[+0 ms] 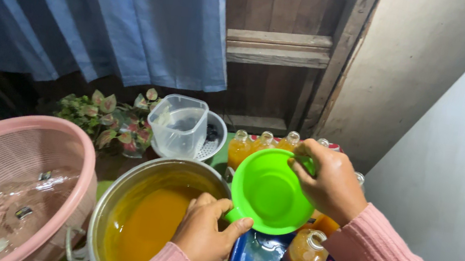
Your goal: The person pours an orange-colored liquid from a large metal pot into clear plastic bottles using a green plastic scoop. They fill several bottles and place them on a tray next to the pot.
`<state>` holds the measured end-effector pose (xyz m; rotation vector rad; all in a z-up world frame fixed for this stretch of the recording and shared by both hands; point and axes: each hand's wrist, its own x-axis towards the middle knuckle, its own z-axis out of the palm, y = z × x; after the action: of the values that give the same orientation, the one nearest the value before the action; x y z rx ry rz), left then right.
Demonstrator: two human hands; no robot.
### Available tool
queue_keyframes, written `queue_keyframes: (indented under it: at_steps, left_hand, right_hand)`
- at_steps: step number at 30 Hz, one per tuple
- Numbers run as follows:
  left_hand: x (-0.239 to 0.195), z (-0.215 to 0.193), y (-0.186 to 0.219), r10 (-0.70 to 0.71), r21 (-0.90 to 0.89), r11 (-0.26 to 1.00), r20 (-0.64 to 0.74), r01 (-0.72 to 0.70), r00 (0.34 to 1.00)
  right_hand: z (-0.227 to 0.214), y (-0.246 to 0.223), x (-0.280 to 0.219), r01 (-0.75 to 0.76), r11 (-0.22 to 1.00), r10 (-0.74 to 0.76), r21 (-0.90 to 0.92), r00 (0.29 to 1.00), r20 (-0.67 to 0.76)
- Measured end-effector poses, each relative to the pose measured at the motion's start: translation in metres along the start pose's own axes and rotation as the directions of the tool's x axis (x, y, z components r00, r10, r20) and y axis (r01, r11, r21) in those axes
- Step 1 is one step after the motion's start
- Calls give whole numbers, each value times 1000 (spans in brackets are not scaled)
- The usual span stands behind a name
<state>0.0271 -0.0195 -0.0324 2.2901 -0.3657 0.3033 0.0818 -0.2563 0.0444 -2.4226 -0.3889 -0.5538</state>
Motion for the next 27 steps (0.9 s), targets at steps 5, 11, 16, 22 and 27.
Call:
queue_keyframes:
  at_steps: [5, 11, 16, 22, 27]
  left_hand:
    - [14, 5, -1, -336, -316, 769, 541, 556, 771]
    - [19, 16, 10, -242, -512, 710, 468, 484, 850]
    - [23, 20, 3, -248, -563, 684, 419, 464, 874]
    - [33, 21, -18, -267, -688, 617, 273, 382, 924]
    - [39, 10, -29, -361, -591, 723, 119, 358, 925]
  right_hand:
    - [-4, -5, -1, -108, 992, 108, 72, 994, 3]
    - [-12, -9, -2, -181, 975, 188, 132, 981, -48]
    - [-15, -12, 4, -314, 936, 308, 161, 949, 64]
    - [-11, -10, 0, -342, 859, 256, 381, 931, 259]
    - [-13, 10, -14, -290, 954, 238, 75, 885, 400]
